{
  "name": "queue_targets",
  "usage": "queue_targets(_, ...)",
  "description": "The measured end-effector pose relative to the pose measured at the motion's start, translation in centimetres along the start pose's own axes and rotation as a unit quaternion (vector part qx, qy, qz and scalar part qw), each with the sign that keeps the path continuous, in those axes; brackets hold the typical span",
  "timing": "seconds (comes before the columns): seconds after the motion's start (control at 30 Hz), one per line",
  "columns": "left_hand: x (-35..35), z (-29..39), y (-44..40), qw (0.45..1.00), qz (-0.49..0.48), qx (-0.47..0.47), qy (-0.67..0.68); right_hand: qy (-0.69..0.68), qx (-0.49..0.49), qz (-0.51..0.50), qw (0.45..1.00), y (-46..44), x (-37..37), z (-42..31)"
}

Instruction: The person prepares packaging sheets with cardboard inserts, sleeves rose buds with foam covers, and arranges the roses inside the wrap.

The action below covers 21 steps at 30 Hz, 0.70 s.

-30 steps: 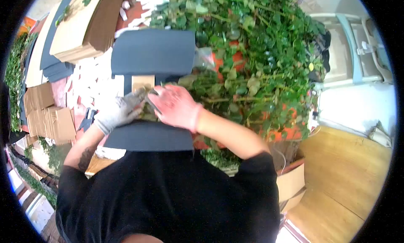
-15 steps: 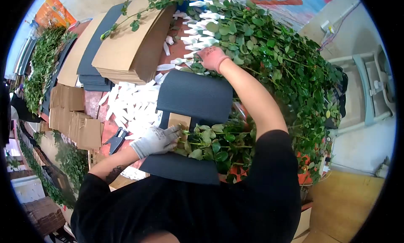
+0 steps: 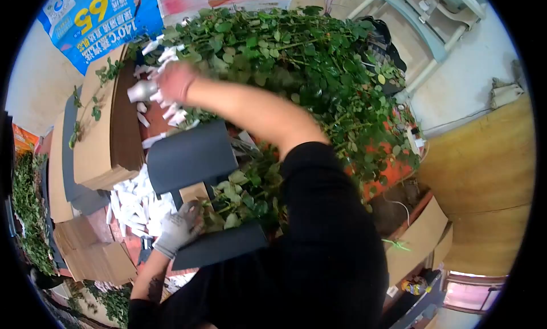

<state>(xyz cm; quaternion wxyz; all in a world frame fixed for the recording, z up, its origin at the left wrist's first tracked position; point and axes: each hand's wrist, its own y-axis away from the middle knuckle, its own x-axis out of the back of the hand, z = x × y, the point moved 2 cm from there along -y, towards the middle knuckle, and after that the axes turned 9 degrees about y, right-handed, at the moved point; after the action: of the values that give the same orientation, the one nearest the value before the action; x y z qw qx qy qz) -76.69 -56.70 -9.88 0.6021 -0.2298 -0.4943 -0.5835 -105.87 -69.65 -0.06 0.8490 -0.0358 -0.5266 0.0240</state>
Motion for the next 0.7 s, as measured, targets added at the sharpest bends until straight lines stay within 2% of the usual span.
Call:
queue_targets(0.03,-0.4,-0.2,0.1,0.999,0.031,-0.024,-0.010,-0.034,-0.082,0.157,0.984,1.9,2.2,3.7)
queue_targets(0.07,-0.3,-0.2,0.3,0.998,0.049,-0.022,0.016,0.013,-0.106,0.205,0.973,4.8,6.4,7.8)
queue_targets(0.1,-0.4,-0.4,0.3,0.998,0.049,-0.015,0.046,-0.116,-0.144,0.075,0.980,5.6,7.9,13.3)
queue_targets(0.13,-0.1,-0.1,0.5,0.998,0.033,-0.003,0.058,-0.068,-0.089,0.331,0.937,9.7,12.4,17.1)
queue_targets(0.17,0.4,0.2,0.6,0.997,0.017,0.003,0.069,0.021,-0.143,0.383,0.913,13.6,15.1,21.3)
queue_targets(0.2,0.3,0.3,0.5,0.997,0.012,-0.009,0.073,0.110,-0.218,0.391,0.887,17.9,17.1,26.7)
queue_targets(0.27,0.0,0.3,0.7,0.999,0.009,-0.009,0.032,0.298,-0.341,0.390,0.802,27.3,20.3,38.3)
queue_targets(0.3,0.5,0.7,0.8,0.999,0.015,-0.007,0.030,0.420,-0.358,0.375,0.745,31.3,21.1,44.0)
queue_targets(0.33,0.2,0.4,0.7,0.999,0.024,-0.022,0.029,0.056,-0.344,0.566,0.747,32.4,26.4,35.3)
queue_targets(0.37,-0.1,0.2,0.7,0.998,0.034,-0.035,0.028,-0.016,-0.287,0.603,0.744,33.0,28.9,31.5)
queue_targets(0.43,0.1,0.3,0.7,0.999,0.014,-0.024,0.022,0.069,-0.267,0.571,0.773,32.2,31.5,25.4)
queue_targets(0.5,-1.2,-0.7,0.6,0.995,0.059,-0.076,0.039,-0.069,-0.165,0.518,0.837,28.6,29.8,17.9)
queue_targets(0.53,-0.7,-0.2,0.6,0.993,0.073,-0.085,0.032,-0.051,-0.244,0.404,0.880,28.5,27.0,15.6)
queue_targets(0.57,-1.2,-0.6,0.7,0.988,0.101,-0.111,0.037,-0.014,-0.192,0.332,0.923,27.2,24.0,12.2)
queue_targets(0.6,-1.8,-1.1,0.8,0.983,0.127,-0.130,0.020,0.050,-0.079,0.259,0.961,25.7,20.2,7.5)
queue_targets(0.63,-1.3,-0.7,0.8,0.991,0.074,-0.104,0.032,0.099,0.029,0.202,0.974,24.3,16.6,2.5)
queue_targets(0.67,-2.1,-1.2,0.8,0.992,0.078,-0.096,0.033,0.135,0.126,0.163,0.969,23.2,13.3,-2.2)
queue_targets(0.7,-1.9,-1.1,1.7,0.984,0.126,-0.124,0.022,0.156,0.205,0.134,0.957,22.7,10.5,-6.4)
